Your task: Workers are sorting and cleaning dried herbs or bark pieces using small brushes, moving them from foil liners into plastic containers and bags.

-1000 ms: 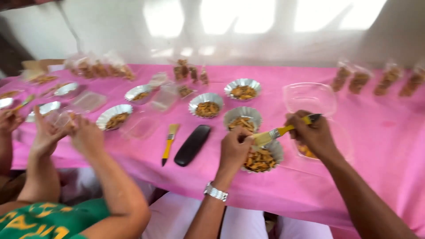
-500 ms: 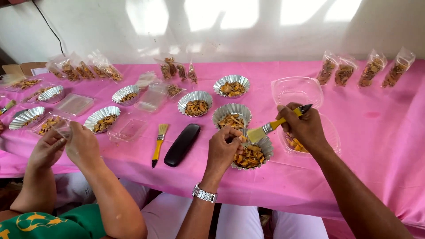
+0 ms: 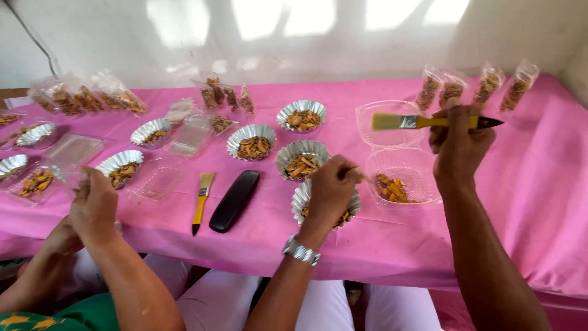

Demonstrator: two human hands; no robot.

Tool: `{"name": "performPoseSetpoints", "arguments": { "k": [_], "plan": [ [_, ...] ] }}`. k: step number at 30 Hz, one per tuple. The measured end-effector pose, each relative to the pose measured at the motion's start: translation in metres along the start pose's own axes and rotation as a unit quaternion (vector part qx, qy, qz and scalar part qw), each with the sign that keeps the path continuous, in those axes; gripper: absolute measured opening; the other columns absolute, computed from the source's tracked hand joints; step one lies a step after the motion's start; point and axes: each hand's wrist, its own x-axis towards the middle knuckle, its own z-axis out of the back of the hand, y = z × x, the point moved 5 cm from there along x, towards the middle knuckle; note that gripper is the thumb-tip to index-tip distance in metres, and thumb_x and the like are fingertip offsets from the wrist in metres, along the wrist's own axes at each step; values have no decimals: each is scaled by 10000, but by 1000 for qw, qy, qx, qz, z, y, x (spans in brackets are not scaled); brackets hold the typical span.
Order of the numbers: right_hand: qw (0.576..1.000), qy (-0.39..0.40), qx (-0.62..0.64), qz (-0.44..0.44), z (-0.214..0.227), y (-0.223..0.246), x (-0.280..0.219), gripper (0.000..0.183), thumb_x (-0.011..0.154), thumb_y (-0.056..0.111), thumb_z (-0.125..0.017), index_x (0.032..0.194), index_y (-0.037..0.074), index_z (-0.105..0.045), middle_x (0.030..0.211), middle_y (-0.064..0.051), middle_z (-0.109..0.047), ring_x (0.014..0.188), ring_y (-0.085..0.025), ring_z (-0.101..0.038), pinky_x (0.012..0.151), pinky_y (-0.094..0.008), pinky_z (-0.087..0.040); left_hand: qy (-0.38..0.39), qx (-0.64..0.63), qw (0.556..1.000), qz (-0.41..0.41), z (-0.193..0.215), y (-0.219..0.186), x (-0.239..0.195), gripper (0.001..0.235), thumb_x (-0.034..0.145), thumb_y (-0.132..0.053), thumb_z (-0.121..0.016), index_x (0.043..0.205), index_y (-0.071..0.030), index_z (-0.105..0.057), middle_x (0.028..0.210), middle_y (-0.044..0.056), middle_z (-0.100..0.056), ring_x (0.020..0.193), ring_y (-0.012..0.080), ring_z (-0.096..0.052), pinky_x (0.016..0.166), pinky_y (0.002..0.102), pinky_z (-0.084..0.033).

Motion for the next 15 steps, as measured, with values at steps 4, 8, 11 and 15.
{"name": "performPoseSetpoints", "arguments": {
  "k": [4,8,11,15],
  "plan": [
    [998,-50,16,19,22,9,14,287,1067,178,-647,792,98,-630,579,-7,-510,456,-80,-452,375,-240,-262,92,-4,996,7,-67,-19,25,143,1030,-17,-588,923,-53,-676,819,73,-722,637,95,-670,420,140,-434],
    [998,-46,-10,47,44,20,18,235,1120,147,-664,886,138,-639,680,18,-558,516,-56,-503,379,-233,-341,130,113,985,-2,-86,-24,44,187,994,-164,-630,1107,-22,-675,709,101,-732,508,160,-600,572,341,-541],
    [997,-37,-44,53,55,33,8,276,1191,173,-632,917,148,-614,710,14,-554,540,-56,-503,410,-226,-359,74,135,988,-15,-52,-5,62,263,990,-230,-632,1174,-52,-694,779,80,-774,573,156,-668,584,317,-585],
    [992,-27,-111,-61,71,25,8,297,1121,406,-460,907,201,-473,671,60,-379,545,-19,-369,478,-193,-214,-89,230,969,-8,56,50,103,218,968,-249,-532,979,-173,-737,714,1,-728,633,156,-662,566,344,-515]
  ]
}}
